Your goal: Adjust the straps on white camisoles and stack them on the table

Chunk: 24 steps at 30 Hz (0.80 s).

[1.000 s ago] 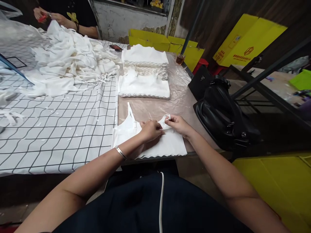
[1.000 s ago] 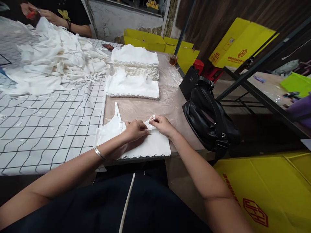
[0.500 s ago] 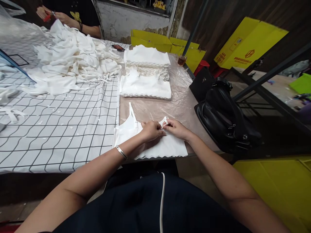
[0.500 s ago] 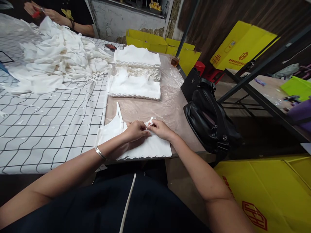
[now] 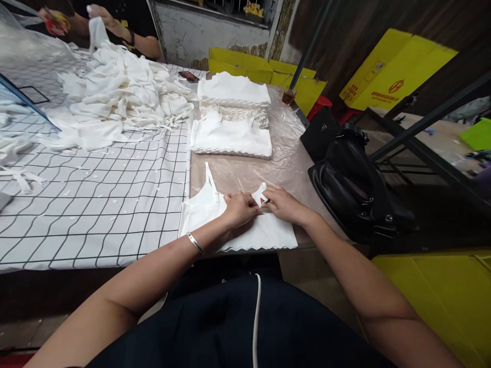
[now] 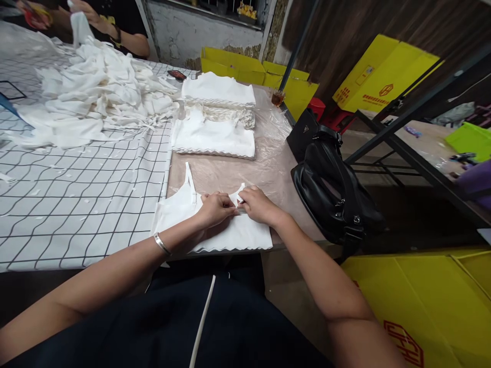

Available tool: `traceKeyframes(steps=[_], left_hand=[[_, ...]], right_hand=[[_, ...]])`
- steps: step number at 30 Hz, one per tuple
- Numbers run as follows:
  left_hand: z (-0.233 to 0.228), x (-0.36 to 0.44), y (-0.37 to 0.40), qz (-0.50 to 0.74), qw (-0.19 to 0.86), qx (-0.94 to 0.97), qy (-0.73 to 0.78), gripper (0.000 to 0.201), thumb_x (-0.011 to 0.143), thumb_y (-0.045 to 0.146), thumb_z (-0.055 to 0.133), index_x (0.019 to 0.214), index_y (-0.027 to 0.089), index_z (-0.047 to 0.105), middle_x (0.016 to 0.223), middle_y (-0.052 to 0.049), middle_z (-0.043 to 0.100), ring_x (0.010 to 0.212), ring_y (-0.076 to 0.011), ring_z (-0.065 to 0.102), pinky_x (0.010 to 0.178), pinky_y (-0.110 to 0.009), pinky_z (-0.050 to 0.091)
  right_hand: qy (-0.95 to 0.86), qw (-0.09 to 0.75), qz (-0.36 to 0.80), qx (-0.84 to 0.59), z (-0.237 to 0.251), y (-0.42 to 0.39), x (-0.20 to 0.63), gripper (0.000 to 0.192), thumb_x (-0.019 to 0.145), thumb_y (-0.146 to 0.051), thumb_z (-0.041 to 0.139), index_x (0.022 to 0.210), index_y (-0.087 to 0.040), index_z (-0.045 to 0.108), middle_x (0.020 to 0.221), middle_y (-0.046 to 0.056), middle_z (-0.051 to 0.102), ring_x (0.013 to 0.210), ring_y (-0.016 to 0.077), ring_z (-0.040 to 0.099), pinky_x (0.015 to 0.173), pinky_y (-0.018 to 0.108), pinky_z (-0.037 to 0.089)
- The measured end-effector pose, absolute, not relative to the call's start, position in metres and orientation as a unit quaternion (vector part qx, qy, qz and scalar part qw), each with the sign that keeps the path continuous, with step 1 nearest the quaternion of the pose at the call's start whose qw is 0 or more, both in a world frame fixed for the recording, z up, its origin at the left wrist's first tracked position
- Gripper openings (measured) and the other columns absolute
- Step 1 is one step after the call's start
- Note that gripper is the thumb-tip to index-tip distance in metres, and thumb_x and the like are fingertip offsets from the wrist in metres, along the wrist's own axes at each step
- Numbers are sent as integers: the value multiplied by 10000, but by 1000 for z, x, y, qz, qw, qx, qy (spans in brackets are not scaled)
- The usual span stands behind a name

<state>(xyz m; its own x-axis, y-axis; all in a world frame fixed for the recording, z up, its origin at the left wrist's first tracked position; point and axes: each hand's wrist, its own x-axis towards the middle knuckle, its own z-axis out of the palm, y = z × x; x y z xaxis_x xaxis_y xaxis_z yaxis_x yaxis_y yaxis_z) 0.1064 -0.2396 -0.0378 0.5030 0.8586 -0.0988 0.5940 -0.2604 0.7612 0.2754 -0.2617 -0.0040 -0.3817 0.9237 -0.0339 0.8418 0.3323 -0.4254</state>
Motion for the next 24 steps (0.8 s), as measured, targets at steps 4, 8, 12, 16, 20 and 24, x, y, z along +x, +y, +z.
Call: traceKeyframes(steps=[4, 8, 12, 16, 20, 24], left_hand=[[-37, 104, -245, 153, 330, 809, 461, 155, 831, 280, 667, 721, 173, 687, 891, -43, 684, 1014, -258, 557, 952, -491, 279], [-37, 92, -273, 187, 124, 889, 400, 230, 870, 226, 612, 1090, 170, 648, 1176, -116, 631, 1121, -286, 536, 1025, -519, 278], [-49, 77, -304, 133, 80, 963, 222, 555, 909, 529, 532, 1342, 183, 521, 1446, -124, 494, 1343, -317, 404, 1131, -495, 209], [-59, 69, -313, 80, 105, 974, 183, 700, 922, 653, 361, 1473, 221, 392, 1543, -108, 368, 1451, -332, 251, 1160, -549, 142], [-62, 69, -311, 70, 111, 974, 187, 730, 908, 678, 355, 1489, 237, 365, 1554, -87, 349, 1462, -328, 231, 1169, -557, 124], [-59, 74, -312, 85, 104, 973, 187, 732, 888, 696, 388, 1470, 253, 393, 1542, -82, 377, 1445, -331, 270, 1162, -542, 151]], right_hand=[[-779, 136, 260, -555, -3, -261, 275, 117, 777, -129, 561, 677, -180, 529, 751, 23, 533, 794, 175, 468, 744, 301, 370], [-590, 264, 491, -583, -7, -259, 273, 126, 738, -267, 654, 715, -168, 581, 687, -16, 554, 660, 128, 491, 649, 263, 378], [-393, 389, 607, -570, -5, -237, 274, 90, 726, -229, 686, 731, -165, 622, 759, 22, 648, 712, 129, 574, 701, 250, 451], [-324, 436, 601, -586, 4, -191, 277, 68, 828, -171, 602, 763, -186, 612, 779, 37, 679, 742, 135, 621, 739, 257, 509], [-356, 385, 571, -631, 4, -158, 275, 111, 866, -150, 580, 757, -173, 588, 698, 39, 656, 653, 120, 606, 662, 241, 529], [-392, 332, 553, -656, -6, -151, 267, 206, 826, -251, 680, 689, -165, 553, 564, 24, 586, 553, 127, 575, 577, 258, 524]])
